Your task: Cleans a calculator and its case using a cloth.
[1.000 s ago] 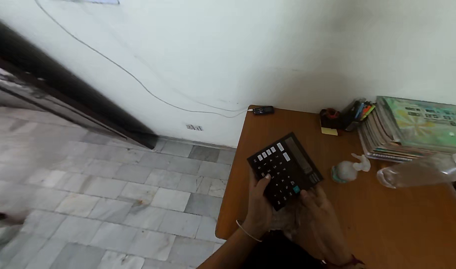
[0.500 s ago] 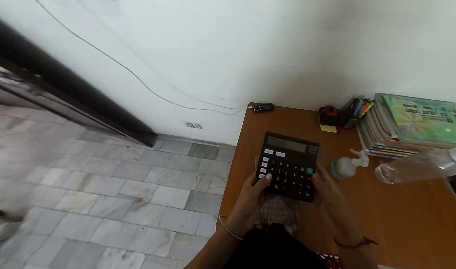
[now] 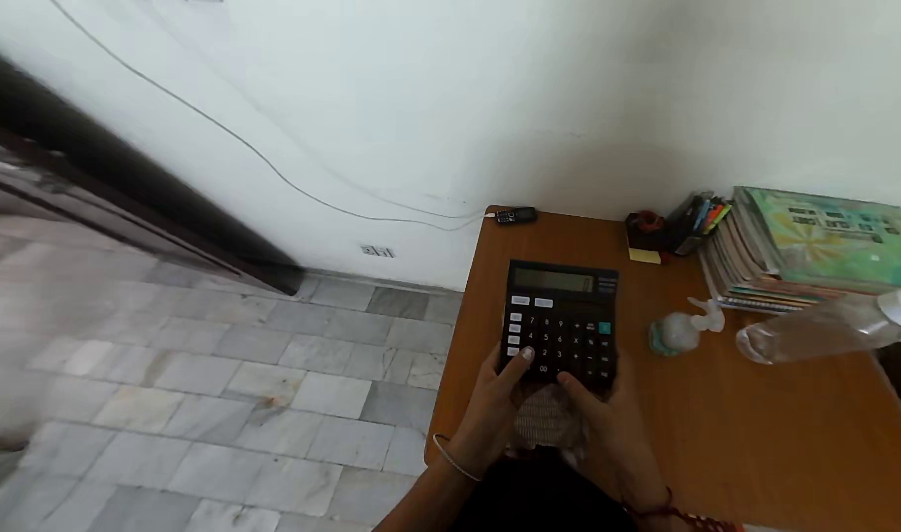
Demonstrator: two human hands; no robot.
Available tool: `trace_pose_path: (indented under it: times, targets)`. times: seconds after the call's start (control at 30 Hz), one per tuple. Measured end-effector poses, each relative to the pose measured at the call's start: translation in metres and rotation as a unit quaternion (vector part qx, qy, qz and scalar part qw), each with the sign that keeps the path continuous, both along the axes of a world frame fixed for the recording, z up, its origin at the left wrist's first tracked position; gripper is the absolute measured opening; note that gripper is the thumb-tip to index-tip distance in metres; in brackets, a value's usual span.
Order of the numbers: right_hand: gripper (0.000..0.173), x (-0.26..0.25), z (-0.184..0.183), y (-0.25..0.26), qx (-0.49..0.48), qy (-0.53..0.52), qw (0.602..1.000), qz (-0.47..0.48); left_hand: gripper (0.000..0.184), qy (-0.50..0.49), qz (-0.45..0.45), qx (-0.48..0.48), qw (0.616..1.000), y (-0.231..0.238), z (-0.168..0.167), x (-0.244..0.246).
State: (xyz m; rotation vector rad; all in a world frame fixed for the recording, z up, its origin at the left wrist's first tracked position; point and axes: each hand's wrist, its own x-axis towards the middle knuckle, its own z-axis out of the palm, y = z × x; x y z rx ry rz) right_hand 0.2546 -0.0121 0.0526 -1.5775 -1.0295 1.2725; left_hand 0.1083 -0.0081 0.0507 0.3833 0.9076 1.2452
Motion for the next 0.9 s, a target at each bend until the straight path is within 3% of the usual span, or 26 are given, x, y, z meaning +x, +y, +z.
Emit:
trace_pose_path:
  times: [0.23, 0.5, 0.73, 0.83, 0.9]
  targets:
    - [0.09, 0.0, -0.001, 0.001, 0.001, -0.021, 1.0, 0.009, 0.027, -0.013, -0.003, 0.006, 1.0, -0.001, -0.001, -0.001]
    - [0.093, 0.01, -0.007, 0.001, -0.014, -0.026, 0.998, 0.061, 0.038, 0.008, -0.071, -0.018, 0.997, 0.008, 0.0, -0.018]
    - [0.093, 0.018, -0.009, 0.004, -0.036, -0.061, 0.99, 0.119, 0.062, 0.024, -0.132, -0.036, 0.99, 0.018, -0.002, -0.033]
    - [0.1, 0.029, -0.009, 0.01, -0.039, 0.003, 0.983, 0.177, 0.06, 0.02, -0.113, -0.064, 0.991, 0.022, -0.002, -0.035]
    - [0.086, 0.035, -0.019, 0.019, -0.046, 0.066, 0.982, 0.169, 0.059, 0.01, -0.06, -0.089, 0.994, 0.025, -0.005, -0.034]
